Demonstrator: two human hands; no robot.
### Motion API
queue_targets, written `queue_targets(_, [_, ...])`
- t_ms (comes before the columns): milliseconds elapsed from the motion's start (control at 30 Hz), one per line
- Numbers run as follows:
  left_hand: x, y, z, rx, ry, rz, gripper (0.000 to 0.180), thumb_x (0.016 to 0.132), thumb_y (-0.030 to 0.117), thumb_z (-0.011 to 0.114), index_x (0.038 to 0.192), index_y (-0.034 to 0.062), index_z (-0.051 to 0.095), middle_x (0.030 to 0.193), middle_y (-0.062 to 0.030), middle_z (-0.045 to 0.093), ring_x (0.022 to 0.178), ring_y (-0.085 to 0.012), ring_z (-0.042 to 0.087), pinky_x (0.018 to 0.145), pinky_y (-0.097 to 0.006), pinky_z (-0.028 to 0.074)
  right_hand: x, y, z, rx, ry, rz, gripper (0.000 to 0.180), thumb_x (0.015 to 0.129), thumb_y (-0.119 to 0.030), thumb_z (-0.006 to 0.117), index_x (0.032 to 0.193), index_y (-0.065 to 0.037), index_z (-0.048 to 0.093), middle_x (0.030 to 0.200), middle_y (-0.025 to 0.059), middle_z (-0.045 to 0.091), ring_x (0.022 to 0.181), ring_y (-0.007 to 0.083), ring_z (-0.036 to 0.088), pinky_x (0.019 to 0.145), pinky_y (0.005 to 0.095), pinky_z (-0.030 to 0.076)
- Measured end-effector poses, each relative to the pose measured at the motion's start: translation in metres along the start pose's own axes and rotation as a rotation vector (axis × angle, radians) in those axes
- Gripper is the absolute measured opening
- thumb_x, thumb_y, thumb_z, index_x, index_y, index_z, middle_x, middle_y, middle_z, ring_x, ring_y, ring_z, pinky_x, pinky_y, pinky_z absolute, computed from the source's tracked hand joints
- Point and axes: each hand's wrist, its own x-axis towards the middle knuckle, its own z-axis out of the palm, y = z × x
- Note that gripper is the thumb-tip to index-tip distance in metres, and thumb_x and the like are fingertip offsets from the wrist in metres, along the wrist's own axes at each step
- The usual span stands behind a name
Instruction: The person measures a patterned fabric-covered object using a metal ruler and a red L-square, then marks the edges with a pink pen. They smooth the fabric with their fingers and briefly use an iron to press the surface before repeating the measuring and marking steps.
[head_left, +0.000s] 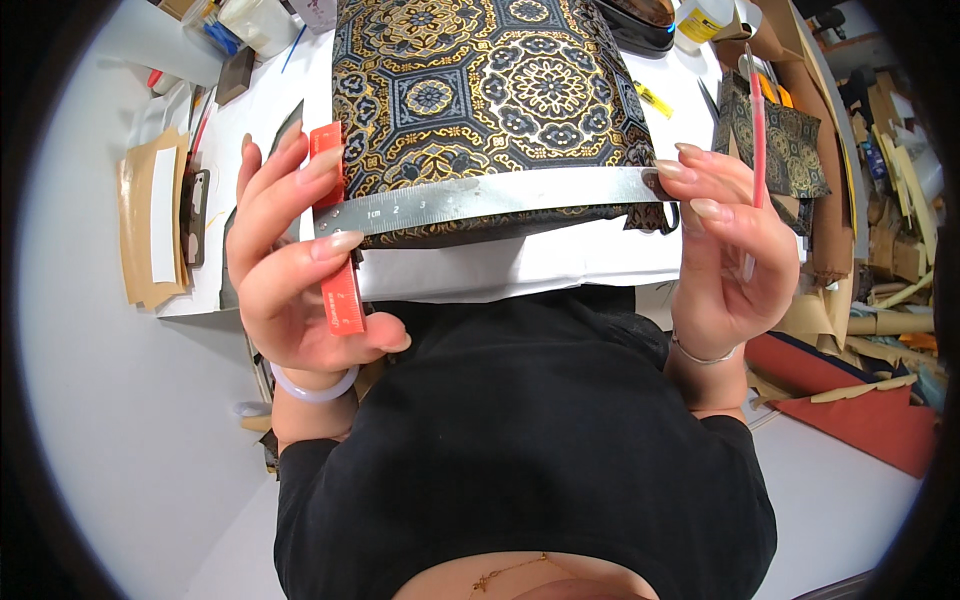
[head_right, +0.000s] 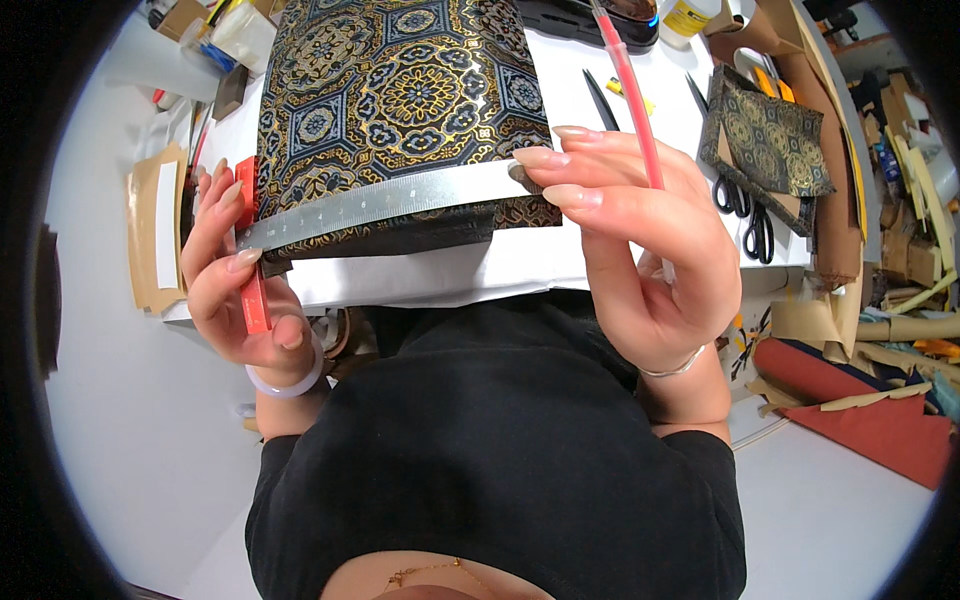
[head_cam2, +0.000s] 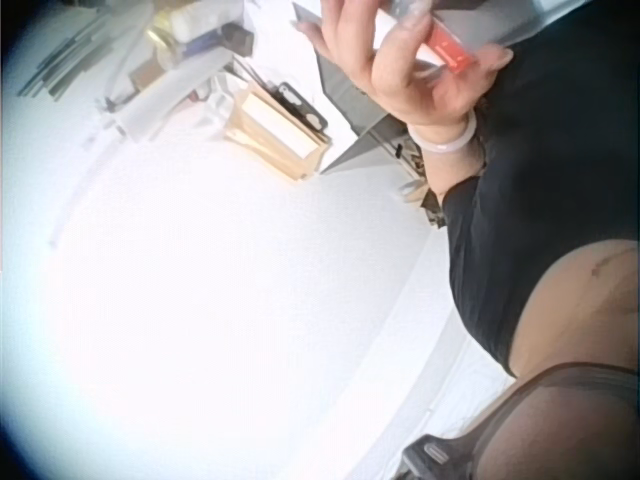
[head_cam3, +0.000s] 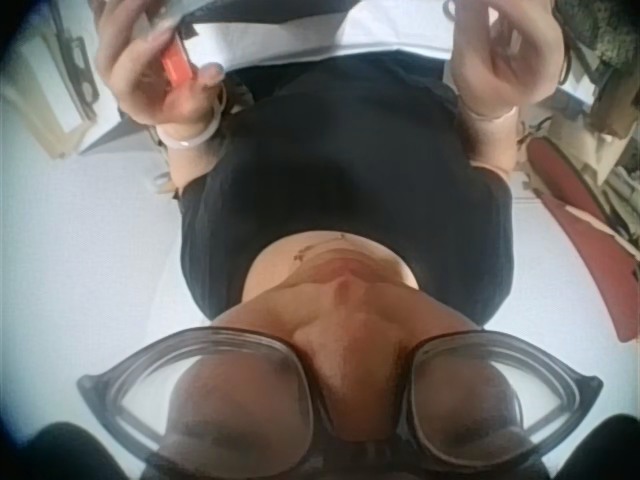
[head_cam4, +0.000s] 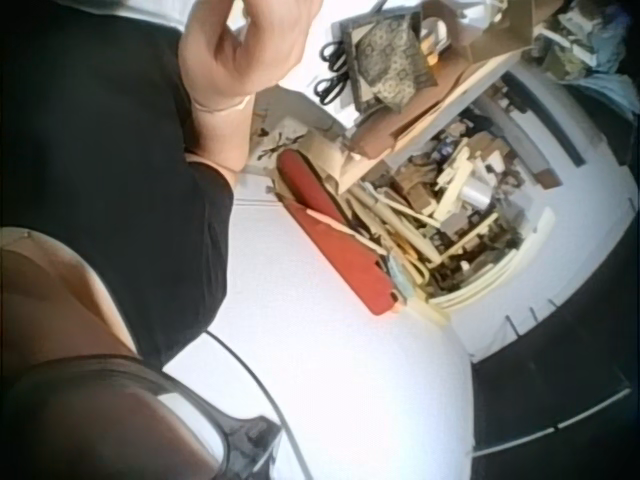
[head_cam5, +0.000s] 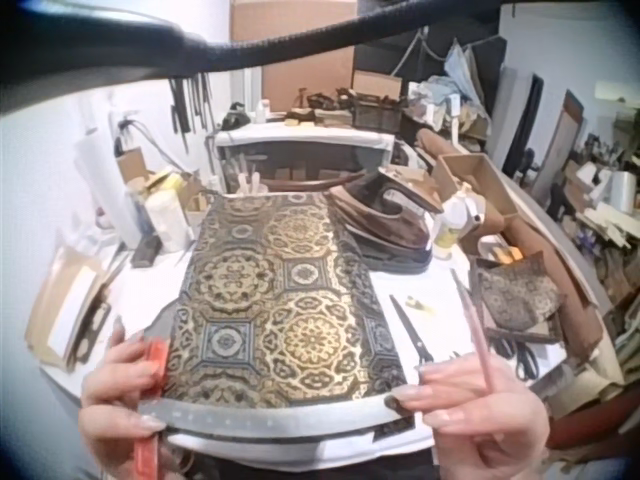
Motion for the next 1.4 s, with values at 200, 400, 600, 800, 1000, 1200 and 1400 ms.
queue_targets(200, [0.009,-0.005,0.008,-0.018,0.015,0.024,0.071,0.086,0.074,0.077,0.118,0.0144,0.056,0.119,-0.0145,0.076,0.122,-0.0484,0.070,0.125,-0.065,0.032,0.002,0.001,-0.002,0.022,-0.014,0.001,0.030,0.095,0.018,0.064,0.117,-0.002,0.068,0.111,0.0202,0.080,0.112,0.0334,0.076,0.107,0.0494,0.056])
queue_targets(400, [0.009,0.001,0.014,0.075,0.066,0.067,0.060,0.090,0.068,0.074,0.115,0.0156,0.062,0.116,-0.0066,0.075,0.123,-0.0398,0.070,0.126,-0.060,0.036,0.003,-0.003,-0.010,-0.011,-0.112,0.032,0.024,0.103,0.011,0.062,0.122,-0.003,0.059,0.108,0.0226,0.078,0.115,0.0392,0.074,0.108,0.0577,0.055])
queue_targets(600, [0.010,0.004,0.016,0.117,0.065,0.057,0.048,0.093,0.058,0.077,0.114,0.0159,0.067,0.117,-0.0056,0.074,0.123,-0.0392,0.070,0.126,-0.060,0.036,0.004,-0.002,-0.010,-0.017,-0.120,0.029,0.024,0.103,0.011,0.062,0.121,-0.003,0.059,0.107,0.0224,0.079,0.115,0.0394,0.074,0.108,0.0581,0.055])
queue_targets(800, [0.009,0.003,0.018,0.095,0.070,0.044,0.044,0.090,0.050,0.084,0.114,0.0174,0.067,0.118,-0.0058,0.074,0.124,-0.0398,0.070,0.126,-0.060,0.036,0.003,-0.001,-0.012,-0.094,-0.131,0.006,0.024,0.102,0.012,0.062,0.121,-0.003,0.058,0.106,0.0229,0.079,0.114,0.0391,0.075,0.108,0.0582,0.055])
queue_targets(1000, [0.009,0.003,0.016,0.105,0.052,0.047,0.044,0.089,0.049,0.086,0.114,0.0190,0.066,0.119,-0.0050,0.074,0.125,-0.0397,0.070,0.126,-0.061,0.035,0.004,-0.001,-0.012,-0.088,-0.148,0.001,0.024,0.102,0.012,0.061,0.121,-0.004,0.058,0.106,0.0231,0.079,0.113,0.0387,0.075,0.107,0.0582,0.055])
queue_targets(1200, [0.008,0.002,0.014,0.107,0.082,0.044,0.044,0.088,0.049,0.087,0.113,0.0197,0.066,0.119,-0.0043,0.074,0.125,-0.0398,0.070,0.126,-0.061,0.035,0.008,-0.003,-0.010,-0.040,-0.186,0.003,0.024,0.102,0.012,0.061,0.120,-0.003,0.058,0.106,0.0227,0.078,0.113,0.0389,0.075,0.107,0.0581,0.056])
queue_targets(1400, [0.006,0.004,0.015,0.123,0.080,0.035,0.040,0.091,0.048,0.085,0.112,0.0206,0.067,0.118,-0.0050,0.075,0.123,-0.0392,0.071,0.126,-0.060,0.035,0.007,-0.002,-0.009,-0.044,-0.143,-0.006,0.025,0.102,0.012,0.061,0.121,-0.004,0.057,0.106,0.0220,0.079,0.113,0.0390,0.075,0.107,0.0580,0.056])
